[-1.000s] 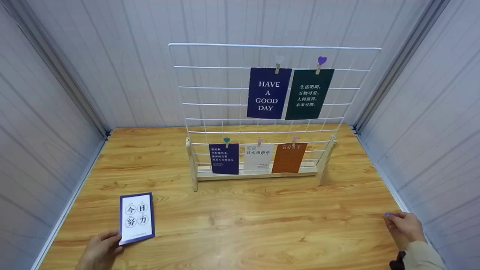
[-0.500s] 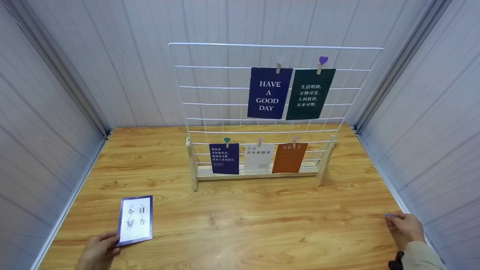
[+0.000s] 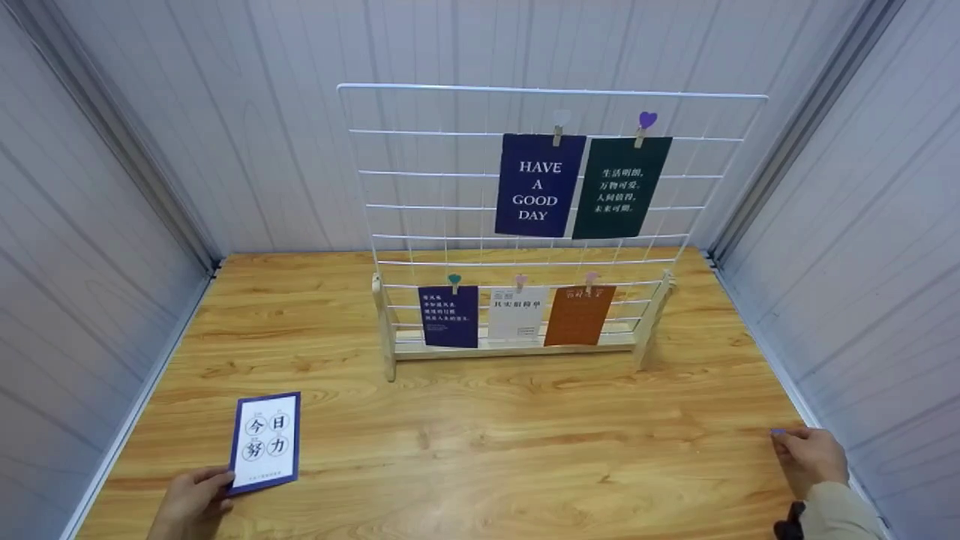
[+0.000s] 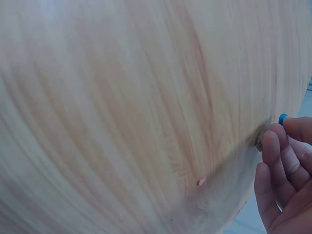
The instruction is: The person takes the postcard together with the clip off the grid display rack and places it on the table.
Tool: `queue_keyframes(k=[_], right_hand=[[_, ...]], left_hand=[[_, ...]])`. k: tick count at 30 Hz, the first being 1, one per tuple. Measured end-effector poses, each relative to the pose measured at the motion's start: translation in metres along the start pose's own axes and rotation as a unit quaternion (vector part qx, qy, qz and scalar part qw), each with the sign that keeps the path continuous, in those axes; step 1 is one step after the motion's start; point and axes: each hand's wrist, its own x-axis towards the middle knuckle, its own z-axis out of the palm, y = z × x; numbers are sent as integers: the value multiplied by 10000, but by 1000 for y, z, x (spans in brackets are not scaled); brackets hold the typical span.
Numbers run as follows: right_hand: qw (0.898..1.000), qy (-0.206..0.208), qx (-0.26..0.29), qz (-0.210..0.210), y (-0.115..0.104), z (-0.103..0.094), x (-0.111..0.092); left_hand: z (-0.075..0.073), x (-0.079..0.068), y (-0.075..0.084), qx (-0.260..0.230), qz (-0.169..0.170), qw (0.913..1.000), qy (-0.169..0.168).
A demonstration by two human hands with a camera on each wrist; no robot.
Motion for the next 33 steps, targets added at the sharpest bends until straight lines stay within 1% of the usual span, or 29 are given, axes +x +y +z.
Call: queue_keyframes(k=[7, 9, 13, 17, 22, 23, 25, 29, 30, 33], right_hand=[[9998, 107, 136, -112, 1, 2, -2], [9997, 120, 154, -140, 1, 3, -3], [9997, 148, 129, -152, 2, 3, -3], [9996, 206, 95, -141, 3, 4, -2], [9996, 233, 65, -113, 2, 2, -3], [9997, 216, 33, -108, 1, 1, -3], [9999, 155, -18, -70, 1, -1, -3], [9999, 27, -37, -99, -2, -7, -3], [9999, 19, -7, -108, -2, -7, -3], [9998, 11, 52, -207, -4, -10, -2]], left_hand=[[3, 3, 1, 116, -105, 9993, 327], [3, 4, 1, 86, -166, 9989, 421], [4, 2, 3, -8, -164, 9986, 508], [4, -1, 3, 14, 0, 9989, 469], [2, -3, 1, 245, 377, 9985, 316], [2, -3, 1, 323, 418, 9981, 327], [2, -3, 1, 632, 534, 9958, 387], [1, -4, 0, 1090, 782, 9897, 504], [1, -4, -1, 1158, 828, 9884, 522], [3, -2, -1, 1158, 855, 9877, 611]])
